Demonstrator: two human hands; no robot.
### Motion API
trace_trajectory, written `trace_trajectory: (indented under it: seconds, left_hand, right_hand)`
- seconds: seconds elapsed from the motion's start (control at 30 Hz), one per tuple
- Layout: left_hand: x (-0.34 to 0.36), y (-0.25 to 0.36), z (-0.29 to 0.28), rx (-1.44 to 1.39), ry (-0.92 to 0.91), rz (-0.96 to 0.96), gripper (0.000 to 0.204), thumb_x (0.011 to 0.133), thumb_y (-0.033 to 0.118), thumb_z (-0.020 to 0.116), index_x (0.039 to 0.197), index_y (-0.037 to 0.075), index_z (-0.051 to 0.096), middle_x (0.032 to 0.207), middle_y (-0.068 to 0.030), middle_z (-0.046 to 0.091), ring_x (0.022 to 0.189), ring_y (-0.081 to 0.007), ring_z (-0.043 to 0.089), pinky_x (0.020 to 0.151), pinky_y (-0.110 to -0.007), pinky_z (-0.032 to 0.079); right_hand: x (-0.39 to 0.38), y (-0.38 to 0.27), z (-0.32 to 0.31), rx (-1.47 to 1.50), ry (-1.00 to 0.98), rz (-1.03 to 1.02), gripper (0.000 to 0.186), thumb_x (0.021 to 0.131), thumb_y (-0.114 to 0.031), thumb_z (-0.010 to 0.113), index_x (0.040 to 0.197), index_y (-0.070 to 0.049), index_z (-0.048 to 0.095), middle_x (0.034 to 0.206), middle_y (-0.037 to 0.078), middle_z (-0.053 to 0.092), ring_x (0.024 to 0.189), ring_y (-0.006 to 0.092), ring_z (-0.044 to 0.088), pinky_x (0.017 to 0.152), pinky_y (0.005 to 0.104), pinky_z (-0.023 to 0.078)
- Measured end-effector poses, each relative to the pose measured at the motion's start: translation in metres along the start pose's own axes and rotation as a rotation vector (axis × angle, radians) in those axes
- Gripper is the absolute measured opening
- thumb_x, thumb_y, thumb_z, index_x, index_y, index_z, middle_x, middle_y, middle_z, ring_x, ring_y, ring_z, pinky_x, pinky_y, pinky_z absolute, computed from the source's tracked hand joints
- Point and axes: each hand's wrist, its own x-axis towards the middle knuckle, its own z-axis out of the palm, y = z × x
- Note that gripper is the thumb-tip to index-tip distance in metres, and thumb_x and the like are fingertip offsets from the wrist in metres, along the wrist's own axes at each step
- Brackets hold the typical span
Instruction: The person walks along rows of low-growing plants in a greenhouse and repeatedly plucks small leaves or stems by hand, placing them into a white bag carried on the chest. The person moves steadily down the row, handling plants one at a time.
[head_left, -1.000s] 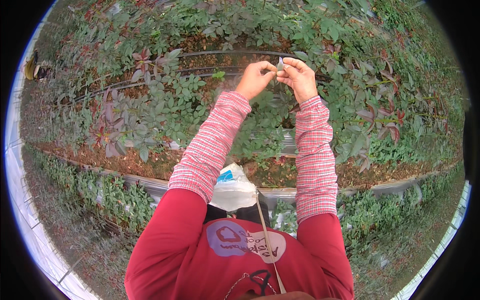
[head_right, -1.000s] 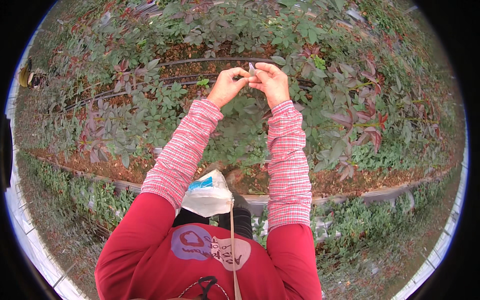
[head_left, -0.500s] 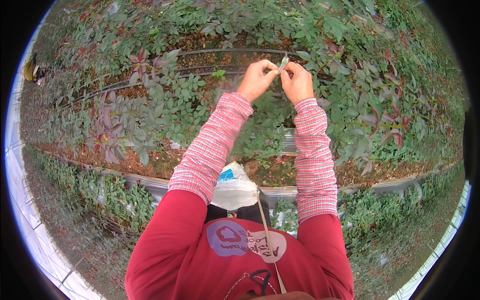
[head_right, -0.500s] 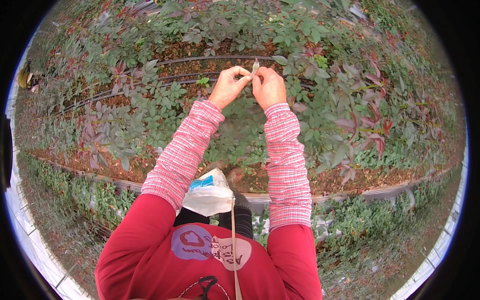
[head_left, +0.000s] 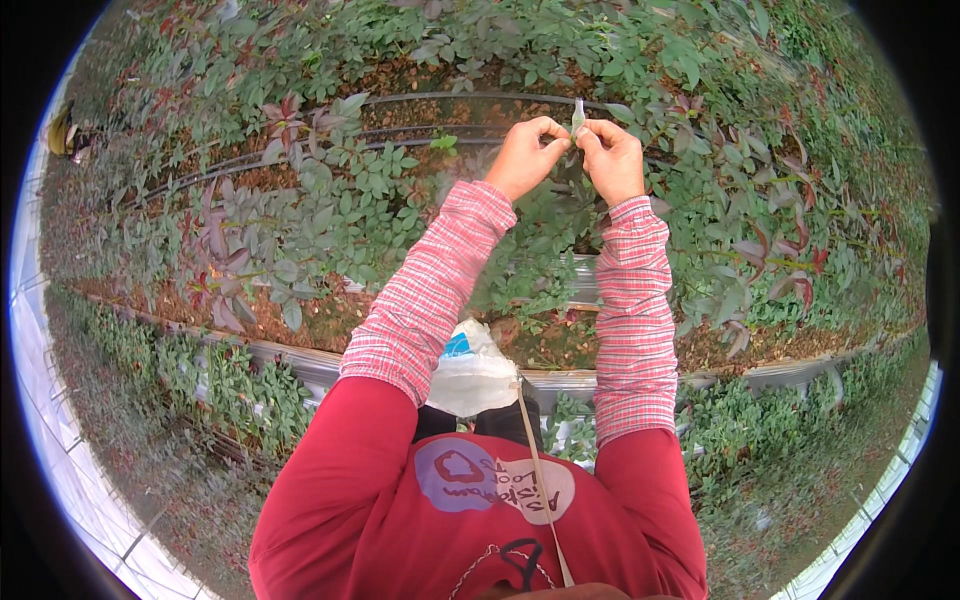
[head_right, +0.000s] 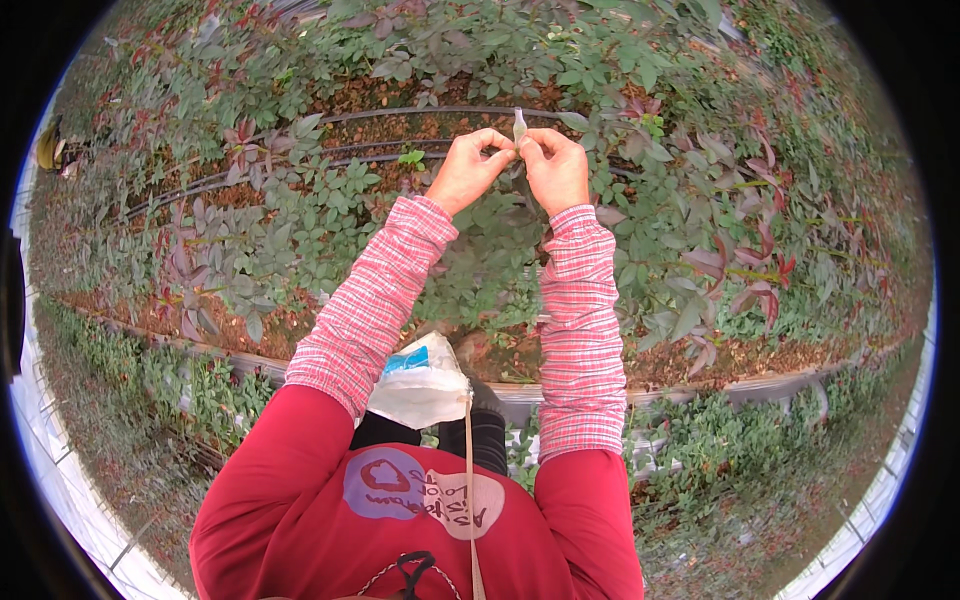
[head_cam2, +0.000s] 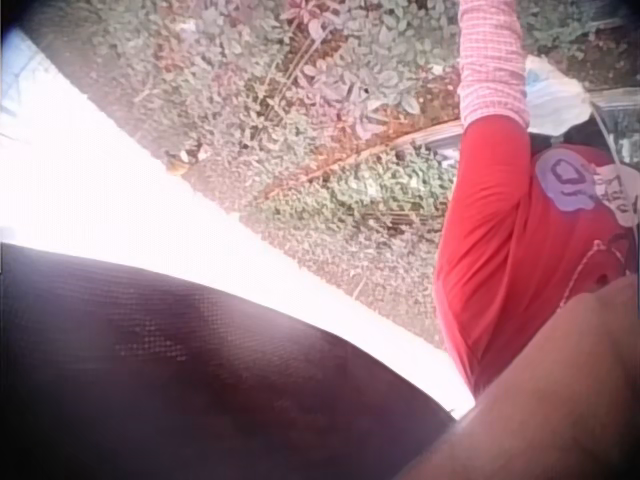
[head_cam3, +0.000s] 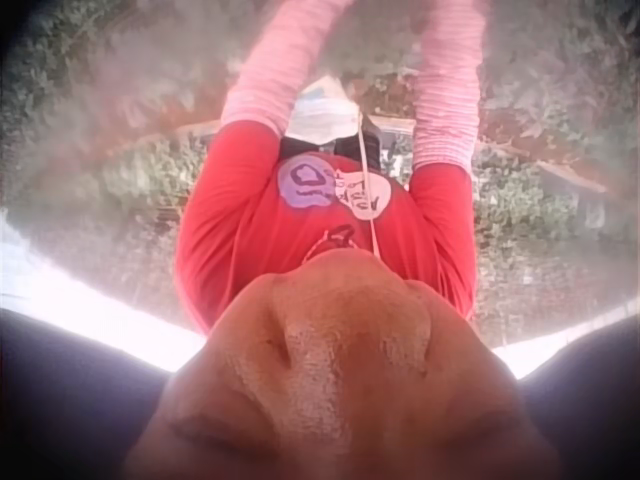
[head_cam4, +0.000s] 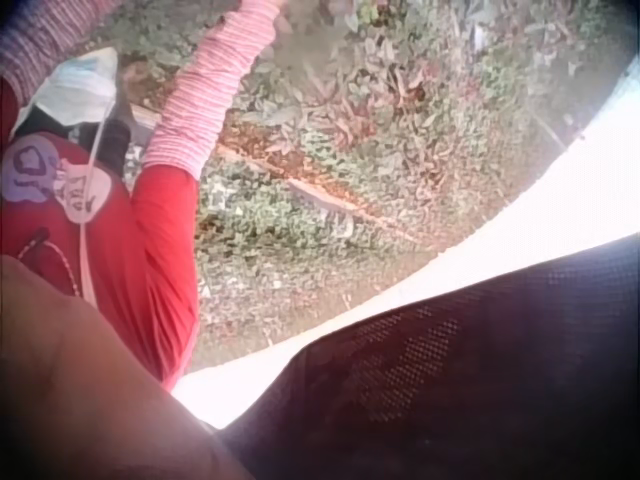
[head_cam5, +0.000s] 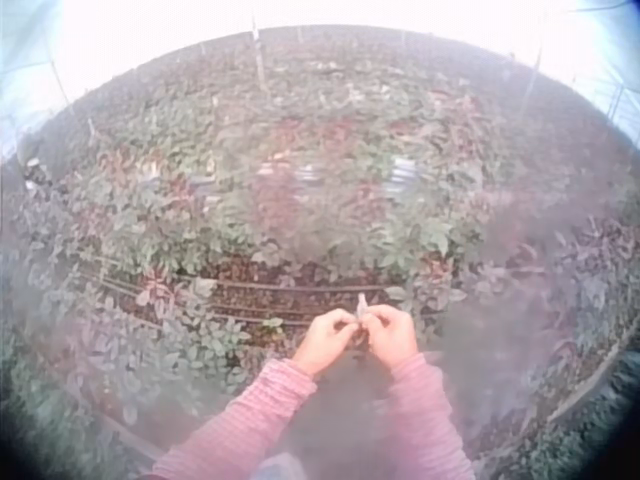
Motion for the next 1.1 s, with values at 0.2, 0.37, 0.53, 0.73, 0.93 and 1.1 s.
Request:
trace_trajectory:
  seconds: [0.2,0.37,0.53,0.73,0.93,1.1]
  left_hand:
    - [0.0,-0.005,0.002,-0.037,0.028,-0.007,0.012,0.092,0.007,0.07,0.099,-0.003,0.07,0.092,-0.0033,0.069,0.08,-0.0075,0.061,0.071,-0.027,0.052]
    - [0.0,-0.007,0.008,-0.019,0.034,0.011,0.012,0.091,0.008,0.07,0.097,-0.003,0.069,0.088,-0.0045,0.07,0.075,-0.0081,0.06,0.067,-0.028,0.051]
    - [0.0,-0.011,0.009,0.055,0.051,0.027,0.012,0.093,0.006,0.071,0.1,-0.003,0.069,0.087,-0.0017,0.069,0.073,-0.0054,0.059,0.064,-0.026,0.051]
    - [0.005,-0.009,0.006,0.007,0.048,0.019,0.011,0.094,0.007,0.071,0.099,-0.003,0.07,0.087,-0.002,0.069,0.073,-0.0051,0.058,0.064,-0.026,0.051]
    - [0.004,-0.014,0.007,0.002,-0.051,0.028,0.012,0.094,0.008,0.071,0.1,-0.003,0.07,0.089,-0.0014,0.069,0.072,-0.0055,0.058,0.065,-0.026,0.051]
    - [-0.01,0.011,-0.004,0.176,0.356,0.194,0.028,0.094,0.016,0.067,0.116,-0.001,0.065,0.115,-0.0164,0.062,0.099,-0.029,0.065,0.084,-0.038,0.054]
  right_hand:
    - [0.001,-0.002,-0.007,0.162,-0.067,0.085,0.024,0.096,-0.012,0.067,0.115,0.002,0.071,0.087,0.004,0.073,0.071,0.0081,0.063,0.065,0.0269,0.051]
    - [0.003,-0.007,0.003,0.049,0.007,-0.073,0.018,0.093,-0.014,0.069,0.103,0.001,0.07,0.078,0.002,0.071,0.065,0.0066,0.06,0.061,0.0269,0.049]
    - [0.008,0.003,0.014,-0.146,0.126,-0.107,0.018,0.091,-0.018,0.068,0.085,-0.001,0.065,0.066,0.002,0.064,0.059,0.0059,0.052,0.056,0.0309,0.045]
    - [-0.004,-0.014,-0.004,0.057,-0.063,0.03,0.033,0.091,-0.016,0.075,0.113,0.006,0.068,0.078,0.002,0.069,0.065,0.0064,0.059,0.058,0.025,0.048]
    - [0.002,-0.003,-0.006,0.08,-0.043,0.001,0.028,0.092,-0.014,0.075,0.111,0.004,0.069,0.082,0.003,0.071,0.066,0.0068,0.062,0.059,0.0241,0.05]
    - [-0.014,-0.022,0.008,0.052,0.09,-0.008,0.026,0.091,-0.01,0.074,0.109,0.005,0.064,0.082,0.004,0.07,0.066,0.0087,0.062,0.061,0.0257,0.052]
